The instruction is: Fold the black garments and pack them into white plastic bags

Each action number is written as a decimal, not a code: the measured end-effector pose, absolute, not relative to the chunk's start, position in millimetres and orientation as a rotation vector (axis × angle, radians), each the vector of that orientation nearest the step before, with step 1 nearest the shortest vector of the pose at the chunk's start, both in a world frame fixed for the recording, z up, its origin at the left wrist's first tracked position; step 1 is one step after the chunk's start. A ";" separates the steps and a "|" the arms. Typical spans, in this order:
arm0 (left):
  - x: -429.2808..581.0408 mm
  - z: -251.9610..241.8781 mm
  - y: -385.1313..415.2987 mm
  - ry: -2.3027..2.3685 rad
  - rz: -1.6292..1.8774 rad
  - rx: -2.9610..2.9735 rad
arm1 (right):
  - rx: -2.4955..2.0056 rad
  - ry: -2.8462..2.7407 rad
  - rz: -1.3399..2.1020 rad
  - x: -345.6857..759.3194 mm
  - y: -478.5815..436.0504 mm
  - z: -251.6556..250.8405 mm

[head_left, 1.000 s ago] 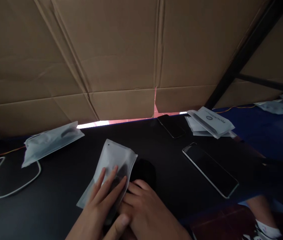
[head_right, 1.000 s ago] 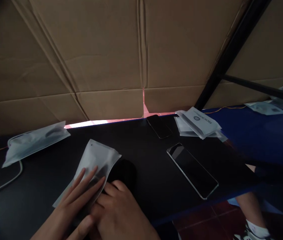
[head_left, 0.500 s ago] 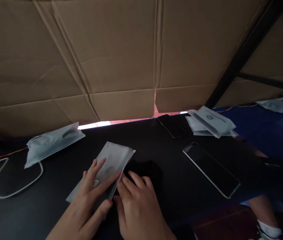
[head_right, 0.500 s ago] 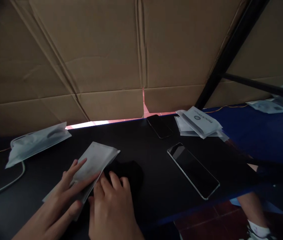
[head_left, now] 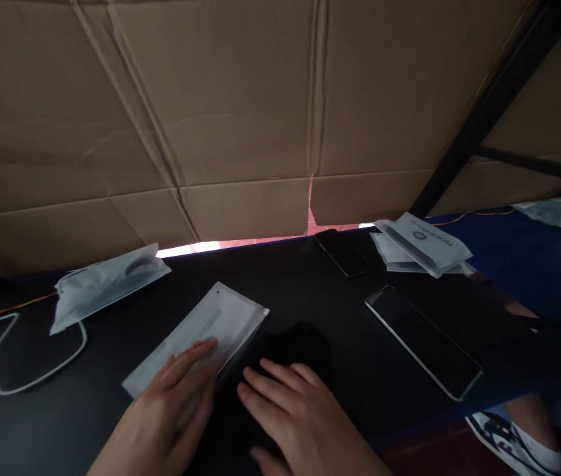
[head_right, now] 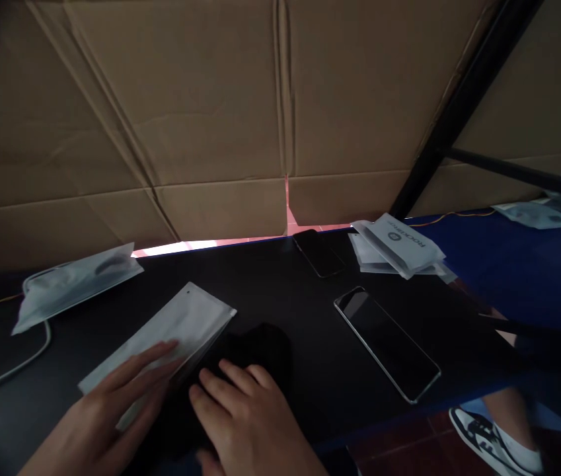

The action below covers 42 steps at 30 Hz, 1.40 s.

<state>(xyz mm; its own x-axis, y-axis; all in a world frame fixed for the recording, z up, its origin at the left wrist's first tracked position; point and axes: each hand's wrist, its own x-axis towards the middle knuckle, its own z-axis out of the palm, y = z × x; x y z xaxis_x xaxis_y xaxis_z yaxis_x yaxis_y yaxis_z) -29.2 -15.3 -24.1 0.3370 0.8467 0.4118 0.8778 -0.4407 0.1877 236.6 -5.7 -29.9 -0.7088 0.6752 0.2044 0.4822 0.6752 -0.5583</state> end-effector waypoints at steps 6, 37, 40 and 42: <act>-25.3 -22.5 -19.3 -1.684 -0.788 -2.440 | -1.027 -2.114 0.515 234.0 -13.9 -44.4; 26.7 -32.4 -33.4 -2.235 -1.520 -2.195 | -1.238 -2.261 0.127 184.0 -10.4 -32.4; 27.7 -31.0 -36.4 -2.222 -1.481 -2.290 | -0.947 -2.525 0.195 192.4 -5.5 -16.9; 25.9 -25.3 -37.5 -2.155 -1.424 -2.352 | -0.802 -2.607 0.274 198.9 -3.6 -9.9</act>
